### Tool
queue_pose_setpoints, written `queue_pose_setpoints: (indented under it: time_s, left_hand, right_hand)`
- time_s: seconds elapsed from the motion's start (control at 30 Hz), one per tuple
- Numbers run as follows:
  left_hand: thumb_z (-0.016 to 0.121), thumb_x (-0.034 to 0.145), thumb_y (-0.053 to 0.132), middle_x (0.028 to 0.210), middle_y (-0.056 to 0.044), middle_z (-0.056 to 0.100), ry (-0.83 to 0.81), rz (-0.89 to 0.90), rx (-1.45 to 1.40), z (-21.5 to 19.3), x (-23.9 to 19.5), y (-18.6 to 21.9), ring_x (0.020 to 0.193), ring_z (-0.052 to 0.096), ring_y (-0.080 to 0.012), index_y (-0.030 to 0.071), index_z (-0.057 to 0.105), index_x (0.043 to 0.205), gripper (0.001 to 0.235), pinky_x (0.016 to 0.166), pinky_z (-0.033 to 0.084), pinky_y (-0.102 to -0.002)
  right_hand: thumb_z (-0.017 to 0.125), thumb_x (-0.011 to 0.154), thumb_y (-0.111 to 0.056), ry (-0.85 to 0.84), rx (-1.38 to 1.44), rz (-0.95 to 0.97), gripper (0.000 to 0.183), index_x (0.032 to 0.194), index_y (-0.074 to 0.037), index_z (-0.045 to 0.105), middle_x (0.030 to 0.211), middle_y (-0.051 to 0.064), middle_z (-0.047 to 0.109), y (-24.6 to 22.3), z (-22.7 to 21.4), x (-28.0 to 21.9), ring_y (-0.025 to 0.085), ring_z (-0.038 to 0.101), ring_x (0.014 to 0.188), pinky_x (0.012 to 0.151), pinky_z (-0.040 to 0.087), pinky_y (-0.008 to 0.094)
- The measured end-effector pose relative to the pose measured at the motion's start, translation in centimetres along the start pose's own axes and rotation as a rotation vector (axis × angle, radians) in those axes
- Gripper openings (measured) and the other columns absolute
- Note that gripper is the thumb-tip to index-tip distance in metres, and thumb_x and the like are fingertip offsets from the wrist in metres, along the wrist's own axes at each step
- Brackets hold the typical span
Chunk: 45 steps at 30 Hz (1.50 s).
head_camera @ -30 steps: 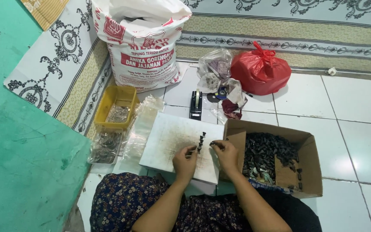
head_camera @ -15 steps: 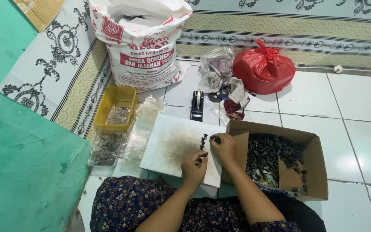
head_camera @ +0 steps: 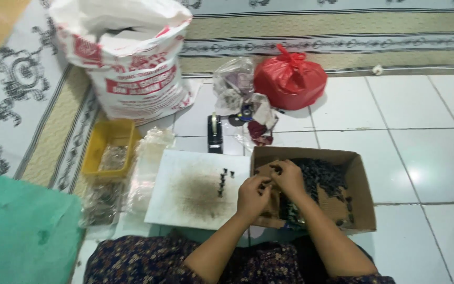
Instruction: The person sits on the floor and sorts small dark metal parts from a cardboard box, placing them one by one onto a white board. They also handle a clear plastic bag containing silver-colored parts, opening and closing it before returning to sorting the dark parts.
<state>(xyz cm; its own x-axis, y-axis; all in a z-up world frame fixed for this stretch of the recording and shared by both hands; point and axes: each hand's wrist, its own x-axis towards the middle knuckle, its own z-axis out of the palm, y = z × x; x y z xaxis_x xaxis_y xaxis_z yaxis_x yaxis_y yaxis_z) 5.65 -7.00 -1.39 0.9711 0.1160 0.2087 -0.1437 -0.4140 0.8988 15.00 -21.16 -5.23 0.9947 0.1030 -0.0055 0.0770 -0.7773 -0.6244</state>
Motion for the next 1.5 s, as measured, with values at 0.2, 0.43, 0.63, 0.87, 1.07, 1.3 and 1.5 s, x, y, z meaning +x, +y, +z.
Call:
queue_pose_setpoints:
  time_s: [0.2,0.43,0.63,0.87,1.07,1.3,1.5]
  left_hand:
    - [0.068,0.089,0.002,0.098,-0.015,0.07,-0.238,0.033,0.154,9.6,4.8,-3.3,0.095,0.071,-0.0308,0.002,0.072,0.107,0.018,0.077,0.062,-0.035]
    - [0.07,0.086,0.004,0.081,-0.005,0.068,-0.138,0.411,1.024,17.7,6.5,-8.7,0.081,0.069,-0.0192,0.009,0.07,0.09,0.007,0.065,0.057,-0.023]
    - [0.063,0.086,0.0,0.062,-0.003,0.056,-0.088,0.483,1.096,19.6,5.9,-13.1,0.065,0.059,-0.0169,0.012,0.061,0.071,0.02,0.052,0.046,-0.022]
    - [0.064,0.09,0.001,0.071,-0.008,0.065,-0.167,0.246,0.581,16.0,5.4,-9.3,0.072,0.066,-0.0211,0.006,0.071,0.081,0.012,0.061,0.055,-0.028]
    - [0.071,0.095,0.01,0.088,-0.009,0.075,-0.242,-0.107,0.122,15.1,4.7,-8.5,0.087,0.073,-0.0239,0.008,0.079,0.102,0.011,0.077,0.059,-0.03]
    - [0.08,0.089,0.022,0.092,-0.013,0.078,-0.184,-0.35,-0.068,14.1,3.1,-5.9,0.092,0.074,-0.0276,0.012,0.083,0.102,0.016,0.078,0.059,-0.035]
    - [0.075,0.091,0.013,0.092,-0.011,0.072,0.065,-0.835,-0.745,11.4,0.9,1.2,0.077,0.063,-0.0135,-0.001,0.075,0.119,0.031,0.062,0.049,-0.016]
  right_hand:
    - [0.075,0.085,-0.023,0.034,-0.122,0.238,0.031,0.115,-0.023,0.08,0.113,0.011,0.073,13.3,-3.5,0.9,0.034,0.069,0.113,0.094,0.058,0.042]
    - [0.068,0.089,-0.018,-0.019,-0.15,0.245,0.053,0.142,-0.023,0.062,0.125,0.018,0.064,13.8,-2.9,-0.8,0.036,0.061,0.127,0.105,0.054,0.044]
    - [0.069,0.09,-0.013,-0.149,-0.191,0.213,0.056,0.144,-0.019,0.058,0.129,0.02,0.058,10.6,-3.4,-0.8,0.035,0.059,0.126,0.106,0.053,0.042]
    - [0.075,0.086,-0.009,-0.087,-0.03,0.207,0.046,0.13,-0.016,0.066,0.124,0.02,0.062,10.2,-4.0,-1.8,0.039,0.06,0.125,0.105,0.053,0.046]
    - [0.076,0.09,-0.012,0.056,0.177,0.112,0.012,0.099,-0.016,0.083,0.099,0.009,0.074,13.2,-2.1,-1.3,0.031,0.068,0.112,0.094,0.057,0.04]
    - [0.077,0.091,-0.013,0.018,0.456,0.323,0.013,0.104,-0.01,0.079,0.102,0.015,0.076,13.1,-1.3,-1.9,0.033,0.069,0.11,0.091,0.057,0.047]
    - [0.064,0.099,-0.009,0.125,1.132,0.615,0.023,0.12,0.0,0.069,0.109,0.017,0.065,12.2,-1.6,-2.3,0.028,0.063,0.098,0.081,0.058,0.04]
